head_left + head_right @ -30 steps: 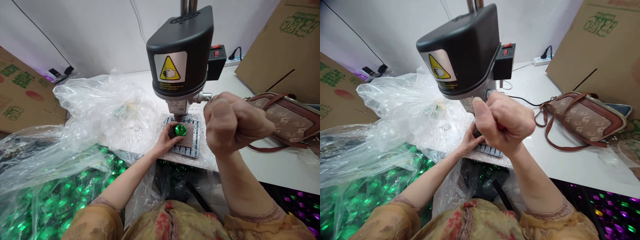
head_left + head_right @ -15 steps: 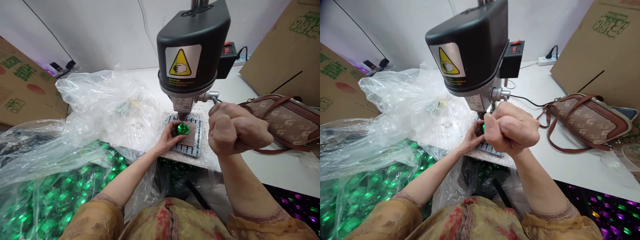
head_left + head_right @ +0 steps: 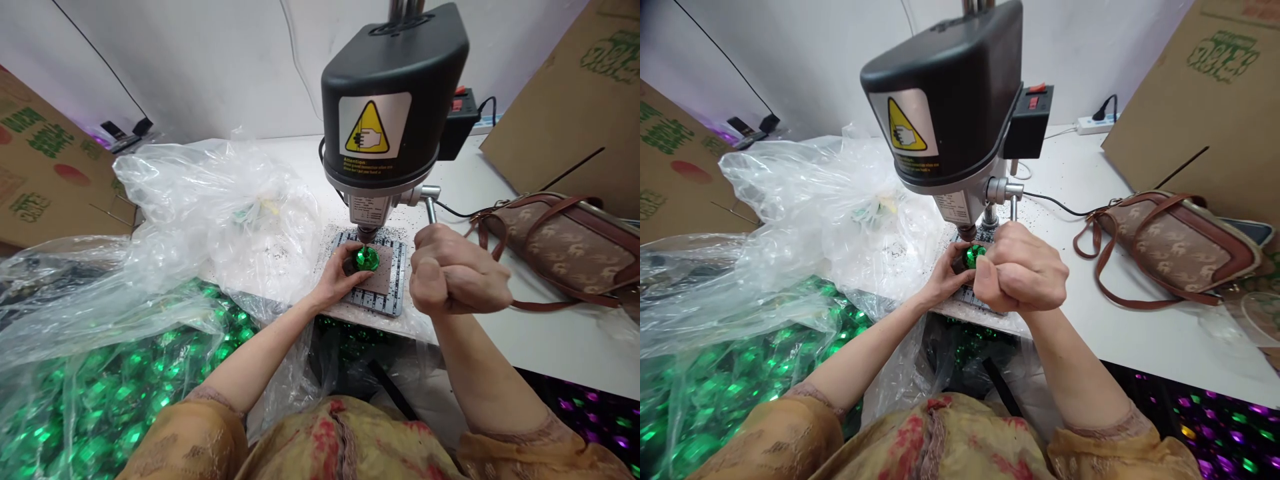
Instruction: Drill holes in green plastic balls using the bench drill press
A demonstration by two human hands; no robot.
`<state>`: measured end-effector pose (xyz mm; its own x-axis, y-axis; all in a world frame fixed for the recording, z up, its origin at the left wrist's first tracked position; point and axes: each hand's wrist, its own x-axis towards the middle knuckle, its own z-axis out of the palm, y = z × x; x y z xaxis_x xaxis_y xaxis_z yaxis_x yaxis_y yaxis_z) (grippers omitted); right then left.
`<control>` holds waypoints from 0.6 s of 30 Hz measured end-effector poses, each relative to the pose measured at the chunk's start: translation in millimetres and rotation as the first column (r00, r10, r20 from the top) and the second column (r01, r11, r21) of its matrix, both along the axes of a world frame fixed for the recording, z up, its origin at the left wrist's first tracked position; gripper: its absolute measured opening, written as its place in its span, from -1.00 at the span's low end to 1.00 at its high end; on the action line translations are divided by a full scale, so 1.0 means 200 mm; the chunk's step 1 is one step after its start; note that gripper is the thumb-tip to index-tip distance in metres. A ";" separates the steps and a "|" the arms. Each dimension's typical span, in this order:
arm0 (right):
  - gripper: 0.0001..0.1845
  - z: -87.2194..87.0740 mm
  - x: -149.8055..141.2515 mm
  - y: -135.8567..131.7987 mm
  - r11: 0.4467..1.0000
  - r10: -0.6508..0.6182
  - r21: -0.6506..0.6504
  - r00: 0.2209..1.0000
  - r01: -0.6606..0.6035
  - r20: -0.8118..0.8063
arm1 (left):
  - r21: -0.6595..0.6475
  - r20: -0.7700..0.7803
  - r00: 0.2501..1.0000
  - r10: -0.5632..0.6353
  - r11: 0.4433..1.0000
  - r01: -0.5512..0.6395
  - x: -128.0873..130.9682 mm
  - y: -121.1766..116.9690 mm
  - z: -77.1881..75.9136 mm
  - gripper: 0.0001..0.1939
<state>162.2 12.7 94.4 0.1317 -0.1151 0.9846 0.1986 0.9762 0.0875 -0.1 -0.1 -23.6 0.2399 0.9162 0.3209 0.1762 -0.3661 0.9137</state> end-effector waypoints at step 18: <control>-0.41 0.36 -0.09 -0.07 0.912 -0.062 -0.400 0.937 -0.086 -0.343 | 0.436 -0.879 0.470 0.082 0.538 0.721 -0.10 -0.56 -0.13 -0.70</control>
<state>143.8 -0.4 166.7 0.4656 0.2851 0.8378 0.1322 0.9137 -0.3843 -19.7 -111.7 -49.0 0.9370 0.2436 0.2506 0.2836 -0.9490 -0.1380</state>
